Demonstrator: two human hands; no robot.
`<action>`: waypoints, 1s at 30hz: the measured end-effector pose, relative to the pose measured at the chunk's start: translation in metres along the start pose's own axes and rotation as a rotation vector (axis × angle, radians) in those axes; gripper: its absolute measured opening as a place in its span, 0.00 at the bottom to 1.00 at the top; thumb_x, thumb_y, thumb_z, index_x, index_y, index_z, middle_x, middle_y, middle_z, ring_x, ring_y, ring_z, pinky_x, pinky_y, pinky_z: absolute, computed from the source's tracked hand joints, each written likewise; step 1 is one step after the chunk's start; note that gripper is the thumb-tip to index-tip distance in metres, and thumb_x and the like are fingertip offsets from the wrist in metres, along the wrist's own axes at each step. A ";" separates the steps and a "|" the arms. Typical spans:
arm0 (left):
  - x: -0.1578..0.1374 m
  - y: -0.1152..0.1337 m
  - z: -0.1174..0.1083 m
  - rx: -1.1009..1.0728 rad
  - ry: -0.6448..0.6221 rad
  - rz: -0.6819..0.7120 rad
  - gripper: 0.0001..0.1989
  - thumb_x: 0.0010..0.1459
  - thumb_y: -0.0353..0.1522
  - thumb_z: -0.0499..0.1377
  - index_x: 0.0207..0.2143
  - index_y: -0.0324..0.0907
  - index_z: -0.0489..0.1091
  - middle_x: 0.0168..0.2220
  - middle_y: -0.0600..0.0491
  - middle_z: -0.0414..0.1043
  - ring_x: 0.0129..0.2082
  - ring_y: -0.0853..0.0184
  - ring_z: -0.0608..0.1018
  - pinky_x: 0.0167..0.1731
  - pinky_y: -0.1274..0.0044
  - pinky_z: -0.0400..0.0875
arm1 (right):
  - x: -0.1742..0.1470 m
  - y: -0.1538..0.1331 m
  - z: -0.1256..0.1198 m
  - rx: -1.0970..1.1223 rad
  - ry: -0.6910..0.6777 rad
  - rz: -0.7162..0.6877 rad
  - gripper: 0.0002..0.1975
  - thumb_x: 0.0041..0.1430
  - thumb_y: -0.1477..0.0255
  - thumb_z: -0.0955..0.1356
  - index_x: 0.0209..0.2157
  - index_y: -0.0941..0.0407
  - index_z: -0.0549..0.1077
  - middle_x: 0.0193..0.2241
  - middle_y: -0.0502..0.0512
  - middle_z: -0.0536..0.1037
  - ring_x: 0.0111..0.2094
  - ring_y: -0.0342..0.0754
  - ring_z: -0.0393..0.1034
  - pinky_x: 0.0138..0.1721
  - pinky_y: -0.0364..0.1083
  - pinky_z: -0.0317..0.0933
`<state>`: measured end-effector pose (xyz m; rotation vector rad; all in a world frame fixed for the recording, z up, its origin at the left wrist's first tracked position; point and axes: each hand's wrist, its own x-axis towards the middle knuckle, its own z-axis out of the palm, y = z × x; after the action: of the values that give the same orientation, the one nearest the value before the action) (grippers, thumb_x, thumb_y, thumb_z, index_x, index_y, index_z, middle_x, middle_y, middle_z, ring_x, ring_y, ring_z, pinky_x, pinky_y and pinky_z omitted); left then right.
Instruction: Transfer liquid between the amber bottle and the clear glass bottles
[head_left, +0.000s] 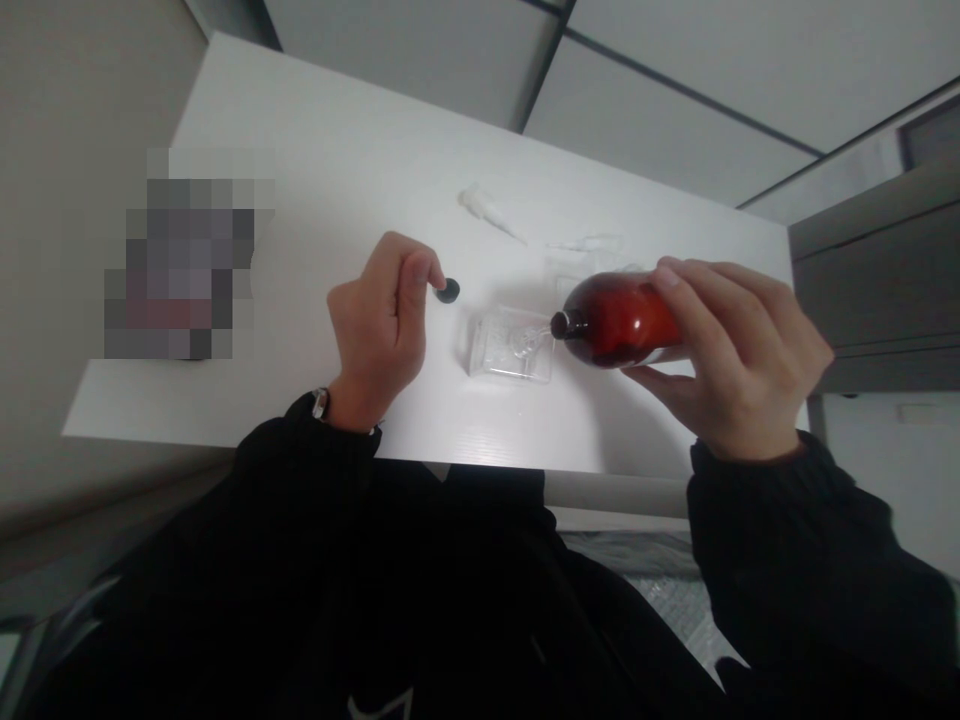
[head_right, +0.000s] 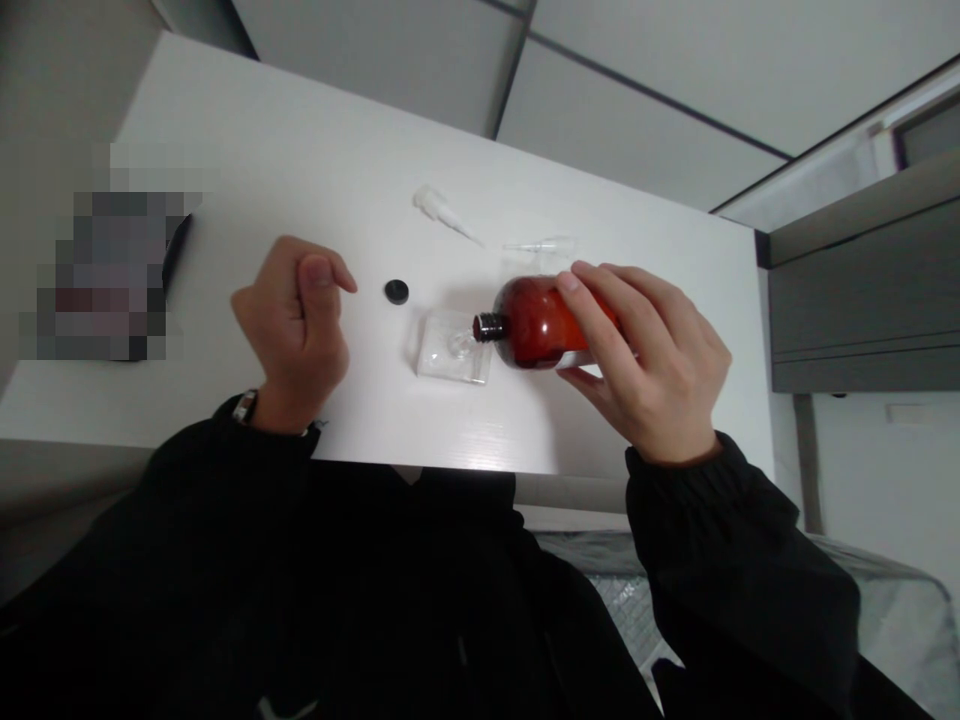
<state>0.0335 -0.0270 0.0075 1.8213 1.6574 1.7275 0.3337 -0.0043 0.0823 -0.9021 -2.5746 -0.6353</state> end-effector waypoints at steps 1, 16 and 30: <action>0.000 0.000 0.000 0.002 -0.006 0.006 0.24 0.77 0.47 0.46 0.32 0.47 0.69 0.27 0.56 0.73 0.21 0.71 0.69 0.26 0.72 0.62 | 0.000 0.000 0.000 0.001 -0.001 0.000 0.37 0.72 0.57 0.66 0.77 0.46 0.51 0.61 0.57 0.77 0.58 0.58 0.76 0.58 0.58 0.74; 0.000 -0.002 0.000 0.012 -0.041 0.044 0.27 0.77 0.49 0.44 0.29 0.46 0.67 0.23 0.57 0.67 0.20 0.72 0.66 0.25 0.70 0.57 | 0.006 0.005 0.007 -0.005 0.148 -0.110 0.30 0.72 0.59 0.66 0.68 0.62 0.69 0.55 0.65 0.80 0.54 0.58 0.78 0.50 0.55 0.77; 0.001 -0.002 -0.001 -0.006 -0.070 0.029 0.28 0.77 0.49 0.43 0.29 0.46 0.66 0.23 0.58 0.67 0.20 0.72 0.67 0.24 0.70 0.58 | 0.003 0.006 0.003 0.012 0.114 -0.085 0.34 0.71 0.57 0.68 0.72 0.55 0.63 0.58 0.62 0.79 0.57 0.57 0.76 0.54 0.55 0.77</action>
<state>0.0318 -0.0265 0.0069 1.8890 1.6054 1.6578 0.3345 0.0032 0.0827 -0.7343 -2.5219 -0.6747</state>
